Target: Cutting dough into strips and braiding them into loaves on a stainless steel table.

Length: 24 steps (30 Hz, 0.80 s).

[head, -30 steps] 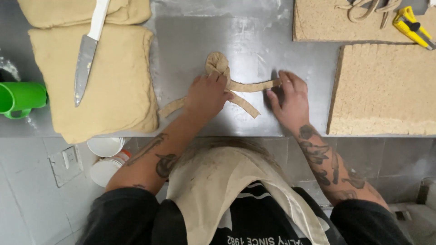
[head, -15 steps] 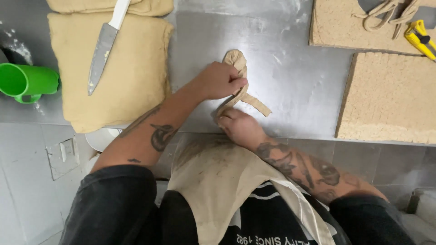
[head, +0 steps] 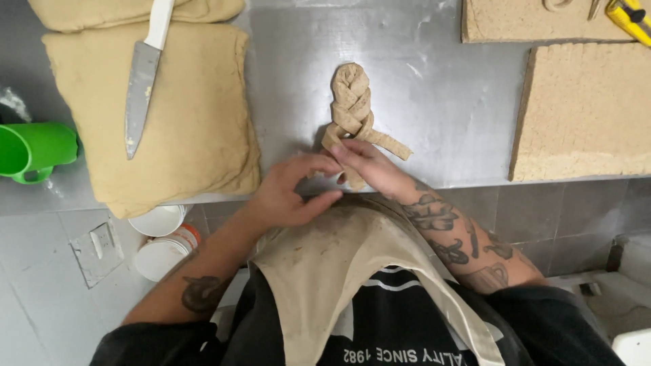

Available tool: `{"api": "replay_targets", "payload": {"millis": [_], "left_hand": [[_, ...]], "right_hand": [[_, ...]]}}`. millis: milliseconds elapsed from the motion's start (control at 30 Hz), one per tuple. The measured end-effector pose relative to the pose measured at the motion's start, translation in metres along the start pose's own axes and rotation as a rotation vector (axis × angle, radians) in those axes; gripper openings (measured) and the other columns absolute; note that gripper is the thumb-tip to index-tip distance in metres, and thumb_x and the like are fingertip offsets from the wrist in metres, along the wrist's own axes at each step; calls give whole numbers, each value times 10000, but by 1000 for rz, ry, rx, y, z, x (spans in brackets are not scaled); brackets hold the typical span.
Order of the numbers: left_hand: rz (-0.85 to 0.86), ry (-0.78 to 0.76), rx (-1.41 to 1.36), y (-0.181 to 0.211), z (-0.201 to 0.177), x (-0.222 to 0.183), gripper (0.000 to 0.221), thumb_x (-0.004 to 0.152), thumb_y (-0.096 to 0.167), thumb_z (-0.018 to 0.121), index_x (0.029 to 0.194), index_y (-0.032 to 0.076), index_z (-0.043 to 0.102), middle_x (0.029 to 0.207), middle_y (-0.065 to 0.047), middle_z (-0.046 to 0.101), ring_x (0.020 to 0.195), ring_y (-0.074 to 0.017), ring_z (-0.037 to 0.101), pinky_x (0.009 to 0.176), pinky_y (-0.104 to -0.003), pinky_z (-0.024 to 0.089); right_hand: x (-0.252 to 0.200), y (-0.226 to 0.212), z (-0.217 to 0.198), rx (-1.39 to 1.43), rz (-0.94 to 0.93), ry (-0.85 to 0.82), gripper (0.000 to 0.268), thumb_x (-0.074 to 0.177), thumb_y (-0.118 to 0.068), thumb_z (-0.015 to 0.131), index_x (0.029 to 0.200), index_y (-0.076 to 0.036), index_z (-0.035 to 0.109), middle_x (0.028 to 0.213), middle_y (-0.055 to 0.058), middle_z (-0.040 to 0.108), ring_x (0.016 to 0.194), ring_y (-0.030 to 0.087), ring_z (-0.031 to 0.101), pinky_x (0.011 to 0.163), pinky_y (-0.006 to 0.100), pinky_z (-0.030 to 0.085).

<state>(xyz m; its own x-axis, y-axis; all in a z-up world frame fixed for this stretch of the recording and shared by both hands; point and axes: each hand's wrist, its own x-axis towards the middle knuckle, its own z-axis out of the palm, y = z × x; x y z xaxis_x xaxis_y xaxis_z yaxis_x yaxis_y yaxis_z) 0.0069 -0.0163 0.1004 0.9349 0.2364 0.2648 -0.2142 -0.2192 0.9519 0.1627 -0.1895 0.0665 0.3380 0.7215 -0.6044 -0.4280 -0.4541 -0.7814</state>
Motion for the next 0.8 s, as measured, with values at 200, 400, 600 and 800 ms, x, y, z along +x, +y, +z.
{"api": "replay_targets", "payload": {"millis": [200, 400, 600, 800], "left_hand": [[120, -24, 855, -114, 46, -57, 459, 990, 384, 890, 1345, 139, 732, 1284, -107, 738, 1122, -338, 772, 996, -505, 605], [26, -98, 992, -103, 4, -68, 201, 1060, 357, 785, 1247, 294, 823, 1079, -14, 761, 828, -311, 813, 840, -470, 636], [-89, -52, 1029, -85, 51, -34, 544, 883, 466, 913, 1345, 206, 790, 1224, -65, 772, 1040, -359, 822, 979, -488, 621], [-140, -147, 1058, -79, 28, -32, 350, 937, 227, 842, 1273, 188, 750, 1114, -91, 687, 891, -387, 803, 818, -505, 638]], "right_hand": [[-7, -4, -8, 78, 55, 55, 386, 1241, -353, 633, 1130, -7, 763, 793, 160, 766, 560, 178, 711, 509, 315, 616], [-29, -5, -23, 45, 175, 59, 404, 1206, -338, 649, 1380, 24, 613, 930, 267, 852, 687, 293, 834, 602, 417, 710], [-33, 42, -39, 174, 115, 152, 297, 1208, -266, 696, 1255, 27, 716, 1035, 192, 845, 881, 255, 873, 799, 444, 768], [-39, 25, -44, 191, 127, 117, 296, 1170, -276, 751, 1262, 4, 731, 1045, 192, 866, 813, 226, 862, 723, 362, 749]]}}
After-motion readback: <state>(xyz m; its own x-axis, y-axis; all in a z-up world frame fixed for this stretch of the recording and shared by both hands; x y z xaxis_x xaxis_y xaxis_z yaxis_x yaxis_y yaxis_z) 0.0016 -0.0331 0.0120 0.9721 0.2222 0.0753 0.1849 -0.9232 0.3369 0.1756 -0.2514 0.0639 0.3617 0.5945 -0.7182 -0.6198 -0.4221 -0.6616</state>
